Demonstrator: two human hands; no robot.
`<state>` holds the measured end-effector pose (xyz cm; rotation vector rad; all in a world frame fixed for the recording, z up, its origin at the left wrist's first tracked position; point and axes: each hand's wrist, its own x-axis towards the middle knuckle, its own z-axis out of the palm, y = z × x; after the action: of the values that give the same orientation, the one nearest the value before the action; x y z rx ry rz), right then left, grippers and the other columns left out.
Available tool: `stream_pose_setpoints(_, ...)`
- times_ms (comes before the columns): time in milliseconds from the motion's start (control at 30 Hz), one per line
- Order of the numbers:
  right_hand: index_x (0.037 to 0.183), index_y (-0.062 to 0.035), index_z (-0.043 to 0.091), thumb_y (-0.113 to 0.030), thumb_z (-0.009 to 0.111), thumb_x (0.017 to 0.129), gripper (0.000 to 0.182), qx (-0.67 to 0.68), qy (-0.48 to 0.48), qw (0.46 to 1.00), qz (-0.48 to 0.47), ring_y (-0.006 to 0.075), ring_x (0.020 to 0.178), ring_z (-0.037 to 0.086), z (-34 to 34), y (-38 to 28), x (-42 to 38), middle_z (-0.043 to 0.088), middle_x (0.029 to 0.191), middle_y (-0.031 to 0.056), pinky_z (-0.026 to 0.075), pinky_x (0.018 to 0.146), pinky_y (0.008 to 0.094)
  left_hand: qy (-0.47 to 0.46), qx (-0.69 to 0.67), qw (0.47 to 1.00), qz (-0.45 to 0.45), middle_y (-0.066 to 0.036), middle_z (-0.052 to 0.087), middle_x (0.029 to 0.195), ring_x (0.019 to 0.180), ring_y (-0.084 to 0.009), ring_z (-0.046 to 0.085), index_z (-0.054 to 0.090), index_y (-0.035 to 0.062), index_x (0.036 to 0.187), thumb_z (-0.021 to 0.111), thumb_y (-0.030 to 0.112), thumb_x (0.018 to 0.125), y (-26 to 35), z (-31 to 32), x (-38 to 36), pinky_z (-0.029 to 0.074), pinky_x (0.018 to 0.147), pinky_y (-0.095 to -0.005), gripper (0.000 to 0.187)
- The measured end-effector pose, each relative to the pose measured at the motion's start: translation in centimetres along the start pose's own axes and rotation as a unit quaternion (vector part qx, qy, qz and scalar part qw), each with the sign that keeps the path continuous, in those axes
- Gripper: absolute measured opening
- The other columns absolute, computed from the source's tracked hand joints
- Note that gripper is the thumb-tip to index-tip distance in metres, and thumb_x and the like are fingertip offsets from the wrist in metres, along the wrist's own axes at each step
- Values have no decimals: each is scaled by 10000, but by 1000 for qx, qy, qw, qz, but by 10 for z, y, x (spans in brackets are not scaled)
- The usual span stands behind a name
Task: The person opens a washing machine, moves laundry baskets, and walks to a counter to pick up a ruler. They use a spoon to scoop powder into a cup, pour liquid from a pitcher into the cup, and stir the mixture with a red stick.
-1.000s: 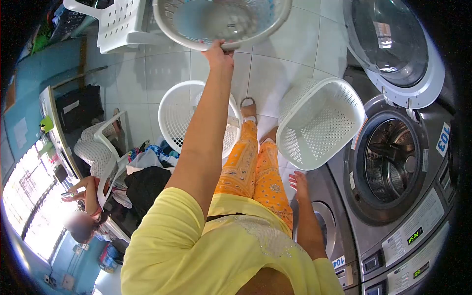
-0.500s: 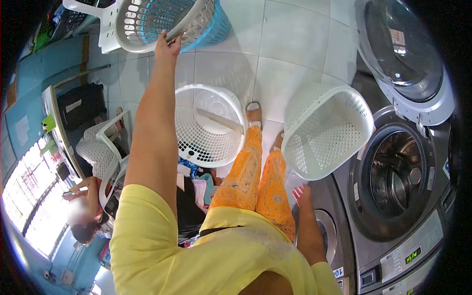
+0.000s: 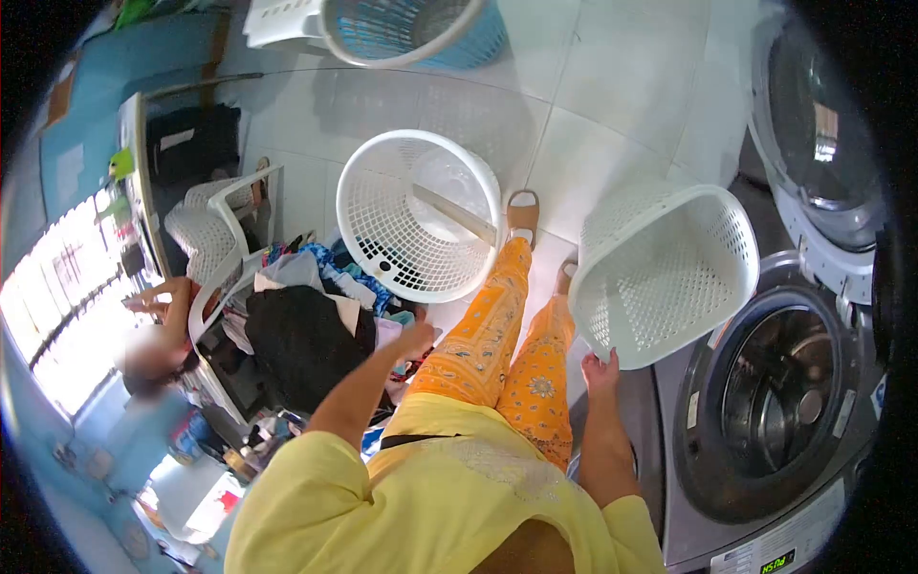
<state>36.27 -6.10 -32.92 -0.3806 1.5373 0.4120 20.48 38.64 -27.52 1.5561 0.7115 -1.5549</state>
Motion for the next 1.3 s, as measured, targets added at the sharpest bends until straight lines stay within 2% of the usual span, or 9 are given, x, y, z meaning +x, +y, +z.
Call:
stream_pose_setpoints(67, 1138, 35, 368, -258, 521, 787, 482, -56, -31, 998, 7, 266, 829, 522, 9, -13, 4, 450, 1064, 209, 442, 703, 366, 62, -400, 914, 21, -60, 544, 860, 730, -168, 518, 510, 96, 1046, 601, 276, 733, -40, 101, -44, 439, 591, -278, 373)
stream_pose_setpoints(133, 1121, 16, 411, -187, 474, 801, 384, 5, -181, 966, 182, 220, 723, 546, 44, -31, -18, 489, 1039, 219, 496, 561, 319, 52, -436, 894, -83, -40, 511, 1036, 881, -160, 483, 345, 181, 1220, 588, 256, 742, -10, 131, -116, 417, 704, -415, 541)
stream_pose_setpoints(200, 1121, 41, 399, -169, 455, 798, 390, -16, -151, 979, 138, 233, 740, 545, 70, -42, -44, 497, 1015, 220, 499, 554, 312, 56, -501, 854, -129, 5, 487, 1096, 976, -165, 435, 383, 214, 1178, 509, 349, 781, 23, 164, -154, 350, 777, -412, 438)
stream_pose_setpoints(333, 1157, 105, 326, -138, 404, 786, 451, -56, -152, 986, 39, 280, 795, 541, 115, -33, -78, 488, 1008, 229, 508, 563, 324, 118, -648, 752, -38, -25, 498, 994, 915, -173, 473, 405, 171, 1135, 532, 425, 752, 29, 238, -153, 362, 772, -439, 477)
stream_pose_setpoints(467, 1185, 127, 271, -155, 396, 772, 516, -82, -78, 988, 101, 320, 834, 533, 137, -43, -101, 474, 1008, 252, 511, 569, 342, 188, -754, 626, 69, -33, 516, 997, 913, -199, 487, 447, 120, 1108, 447, 317, 822, 64, 279, -125, 402, 774, -373, 347)
stream_pose_setpoints(667, 1158, 139, 290, -153, 418, 745, 523, -323, -135, 937, -8, 359, 860, 528, 133, -44, -154, 481, 964, 271, 530, 568, 314, 392, -565, 726, 1, -68, 540, 1044, 922, -189, 519, 439, 71, 1147, 446, 225, 817, 42, 302, -78, 415, 789, -305, 365)
stream_pose_setpoints(867, 999, 95, 417, -81, 467, 701, 350, -407, -128, 903, -43, 329, 752, 569, 114, -41, -170, 518, 930, 212, 539, 588, 313, 311, -741, 580, 136, -56, 484, 1103, 1039, -183, 445, 382, 134, 1170, 466, 271, 800, 94, 165, -109, 387, 815, -370, 404)
stream_pose_setpoints(1000, 1021, 35, 436, -29, 487, 671, 359, -393, -129, 903, -118, 266, 788, 575, 82, -24, -201, 531, 963, 158, 527, 621, 333, 199, -813, 516, 182, -79, 443, 1157, 1091, -206, 402, 368, 135, 1166, 547, 327, 762, 120, 72, -39, 356, 842, -412, 482)
stream_pose_setpoints(1300, 1144, 24, 382, -43, 481, 614, 543, -388, -161, 888, -188, 283, 1065, 443, 45, -7, -281, 471, 1121, 146, 366, 907, 414, 132, -767, 627, 38, -101, 186, 1366, 1266, -273, 107, 274, 173, 1286, 529, 321, 733, 185, -53, 88, 150, 962, -497, 626)
